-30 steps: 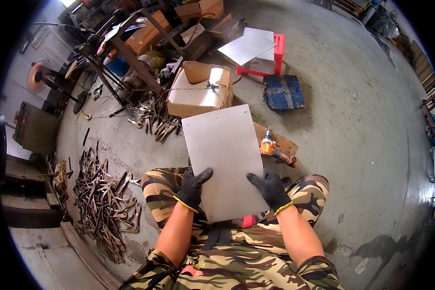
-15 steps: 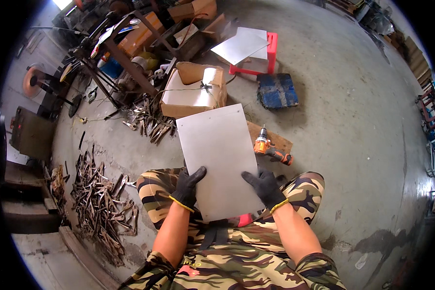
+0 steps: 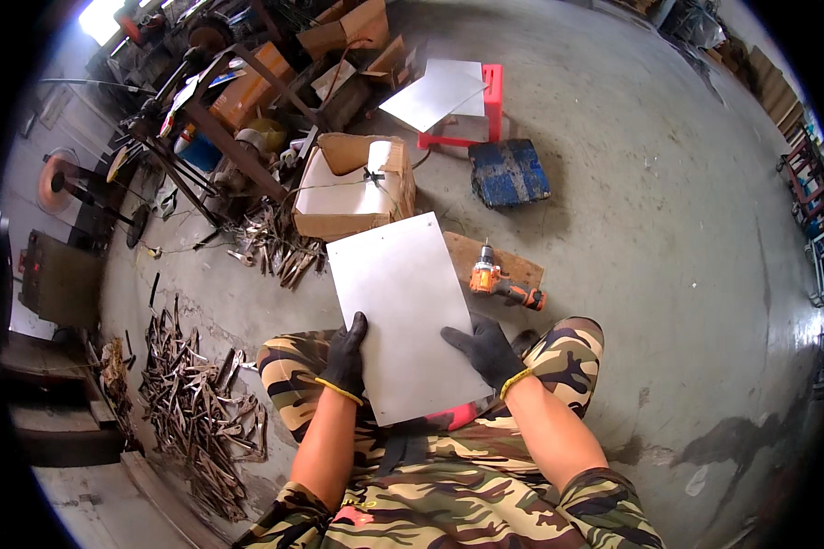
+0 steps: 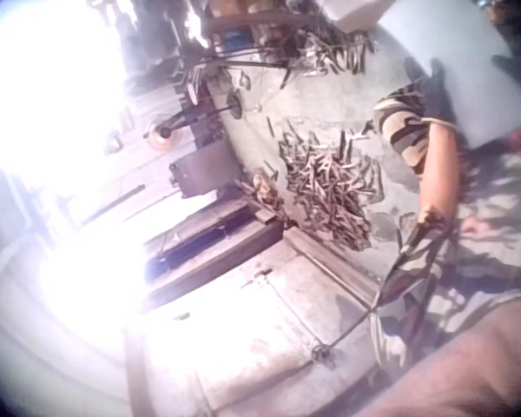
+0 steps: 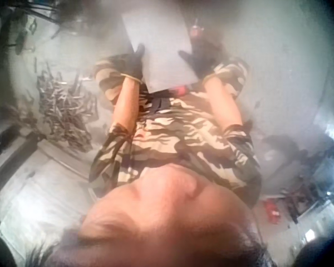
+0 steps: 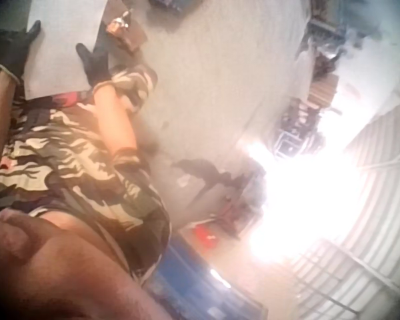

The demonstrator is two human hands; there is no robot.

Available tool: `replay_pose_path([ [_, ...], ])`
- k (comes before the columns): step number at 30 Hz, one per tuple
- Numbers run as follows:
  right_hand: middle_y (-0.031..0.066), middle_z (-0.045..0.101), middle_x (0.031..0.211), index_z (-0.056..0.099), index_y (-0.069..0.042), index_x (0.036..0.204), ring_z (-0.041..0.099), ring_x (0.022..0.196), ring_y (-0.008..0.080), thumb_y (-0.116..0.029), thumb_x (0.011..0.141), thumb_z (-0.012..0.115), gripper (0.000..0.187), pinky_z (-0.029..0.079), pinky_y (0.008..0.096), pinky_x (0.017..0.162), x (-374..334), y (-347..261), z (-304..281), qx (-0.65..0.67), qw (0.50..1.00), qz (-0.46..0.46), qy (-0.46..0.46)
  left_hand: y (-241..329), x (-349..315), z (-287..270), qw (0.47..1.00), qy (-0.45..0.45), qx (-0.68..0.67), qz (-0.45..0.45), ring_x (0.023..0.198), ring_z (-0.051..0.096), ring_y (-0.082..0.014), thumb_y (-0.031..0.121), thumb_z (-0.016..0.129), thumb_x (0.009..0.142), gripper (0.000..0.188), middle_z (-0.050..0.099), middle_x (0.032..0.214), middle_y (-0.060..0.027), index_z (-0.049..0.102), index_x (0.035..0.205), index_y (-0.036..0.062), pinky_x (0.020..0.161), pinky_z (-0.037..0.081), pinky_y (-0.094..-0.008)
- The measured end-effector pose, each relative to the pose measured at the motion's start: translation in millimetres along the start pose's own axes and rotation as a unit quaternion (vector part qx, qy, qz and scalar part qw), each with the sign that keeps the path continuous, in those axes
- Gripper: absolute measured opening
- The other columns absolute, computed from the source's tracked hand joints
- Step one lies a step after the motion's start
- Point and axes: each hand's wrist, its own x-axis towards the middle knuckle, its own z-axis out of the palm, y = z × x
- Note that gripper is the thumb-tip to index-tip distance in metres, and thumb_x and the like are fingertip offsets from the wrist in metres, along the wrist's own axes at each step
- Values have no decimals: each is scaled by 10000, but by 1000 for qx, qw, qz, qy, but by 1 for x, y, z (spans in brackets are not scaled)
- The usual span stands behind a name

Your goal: The person sits on the floor and uses a cordless drill to make holes in a rectangular metal sheet. They repeatedly reposition the sheet and drill at different locations, then inspect the finished holes.

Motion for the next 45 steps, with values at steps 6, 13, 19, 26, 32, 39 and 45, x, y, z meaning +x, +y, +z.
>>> replay_pose_path([
  [6,103,726,1004,679,44,1161,678,880,187,-234,870,735,407,547,343,809,-7,-15,-3,-18,995,-27,-93,11,0,-27,991,17,116,66,824,663,-195,425,591,1006,472,690,992,-85,627,1196,-6,755,559,-335],
  [13,136,656,1142,429,25,1414,690,986,267,-399,841,770,790,609,431,806,-23,-6,8,124,954,-78,-260,68,-27,-9,989,4,-145,37,911,667,-207,349,623,998,408,683,1031,-85,598,1234,17,806,565,-377],
  [19,113,638,1197,453,-2,1387,667,1075,259,-158,899,739,587,576,390,903,-10,14,30,150,974,-51,-163,62,-25,18,989,26,-120,81,927,672,-239,299,643,989,380,681,1112,-124,597,1233,11,821,564,-400],
  [26,105,635,1220,510,-22,1340,650,1117,240,-46,933,688,445,571,368,929,-8,6,25,259,956,-13,-138,54,-26,34,979,-49,-181,81,1063,657,-302,194,636,992,381,657,1202,-149,545,1308,2,934,553,-435],
  [32,111,633,1240,516,-20,1345,644,1138,248,-52,933,691,449,576,389,946,-6,17,22,259,958,3,-124,42,-15,25,976,-80,-184,86,1077,653,-295,175,617,1001,355,650,1224,-149,552,1304,1,942,552,-438],
  [39,109,635,1232,519,-17,1342,657,1109,245,-73,929,702,455,590,386,910,-5,15,26,243,961,23,-128,41,-13,20,977,-61,-188,78,1062,663,-298,165,631,992,345,655,1208,-154,557,1285,-2,910,568,-443],
  [45,87,659,1166,537,-36,1328,677,1028,216,-108,918,724,456,602,362,820,4,24,23,208,970,21,-125,42,-13,15,980,-51,-175,79,1042,666,-296,182,640,988,361,661,1190,-147,550,1293,11,896,567,-438],
])
